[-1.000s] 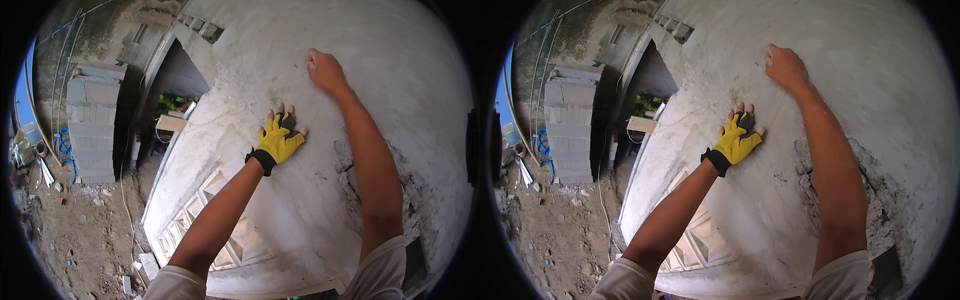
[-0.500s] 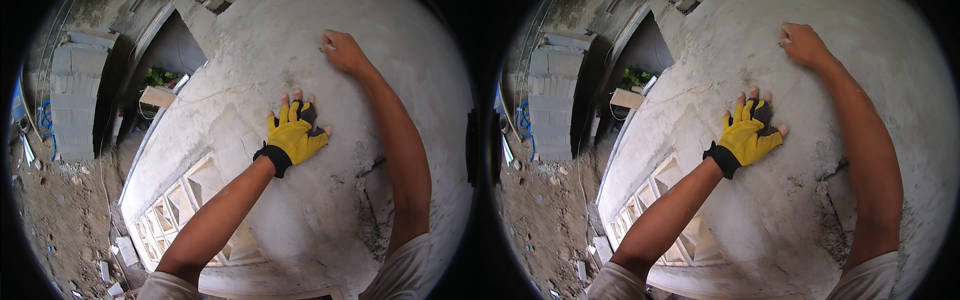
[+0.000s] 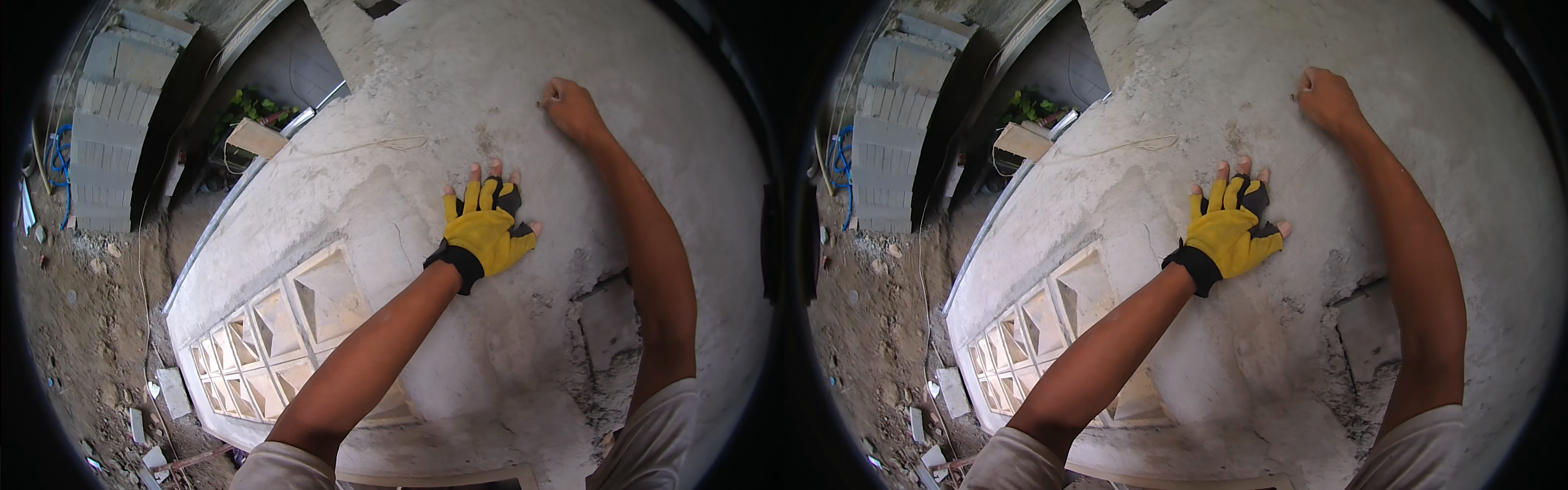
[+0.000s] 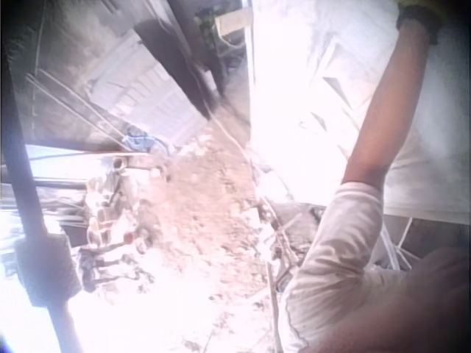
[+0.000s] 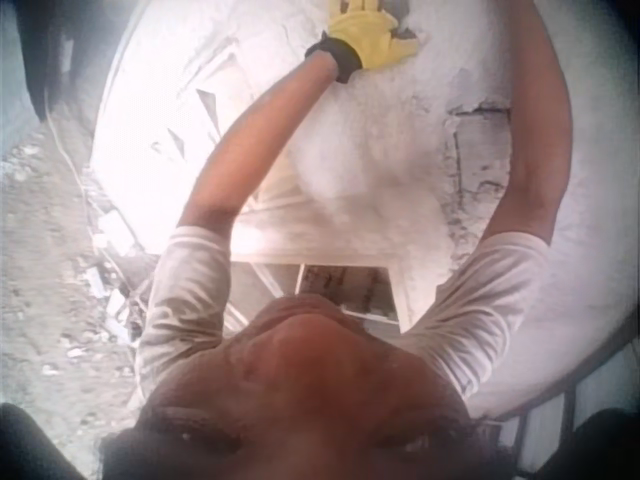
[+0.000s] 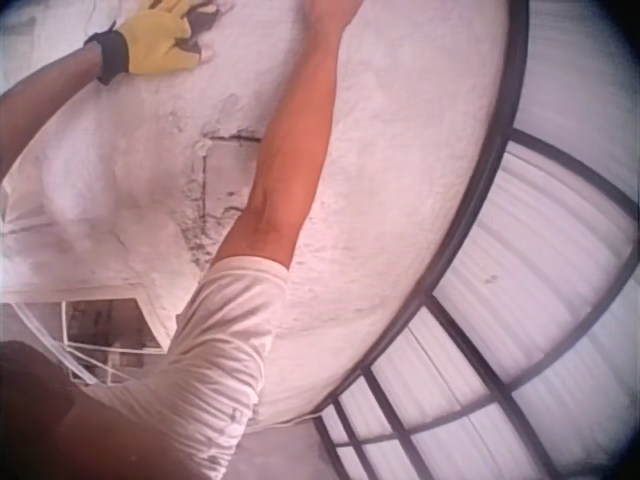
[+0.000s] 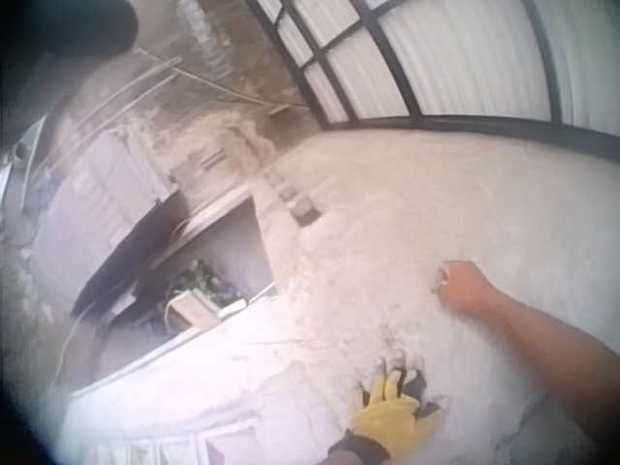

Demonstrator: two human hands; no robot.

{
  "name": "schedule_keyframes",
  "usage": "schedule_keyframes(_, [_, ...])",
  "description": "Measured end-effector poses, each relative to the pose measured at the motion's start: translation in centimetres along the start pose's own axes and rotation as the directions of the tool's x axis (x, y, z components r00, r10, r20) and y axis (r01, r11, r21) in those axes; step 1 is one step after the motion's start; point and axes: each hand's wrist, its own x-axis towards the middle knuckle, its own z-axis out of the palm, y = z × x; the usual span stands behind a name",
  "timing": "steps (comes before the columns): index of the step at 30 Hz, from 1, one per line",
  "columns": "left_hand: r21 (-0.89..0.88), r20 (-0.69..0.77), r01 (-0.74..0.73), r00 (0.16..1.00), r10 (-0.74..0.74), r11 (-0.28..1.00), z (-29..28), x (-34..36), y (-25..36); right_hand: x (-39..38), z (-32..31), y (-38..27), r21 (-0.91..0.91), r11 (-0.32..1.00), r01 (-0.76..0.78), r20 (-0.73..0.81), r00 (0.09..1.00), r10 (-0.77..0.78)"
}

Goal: The person applies and smooths plaster on an exterior wall using a trowel and hammer, then measures the wall with a tape measure and places a wooden plank against it. The person works from a scaffold and repeatedly scoops plaster from a bucket.

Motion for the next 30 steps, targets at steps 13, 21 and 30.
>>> schedule_keyframes(13, [-0.116,-0.456,-0.014,0.889,-0.040,0.993,-1.9,10.1,1.2,-0.6,-0.5,-1.8,-0.107,0.990,-0.090,-0.017,0.996,0.089])
schedule_keyframes(21, [-0.057,-0.448,0.096,0.887,-0.112,0.994,-0.6,12.4,2.2,-1.8,-0.2,-2.3,-0.192,0.975,-0.114,-0.033,0.993,0.109])
schedule_keyframes(30, [-0.134,-0.443,0.095,0.885,-0.145,0.986,-0.8,11.7,1.6,-1.3,0.8,-0.7,-0.194,0.980,-0.036,-0.109,0.994,0.015])
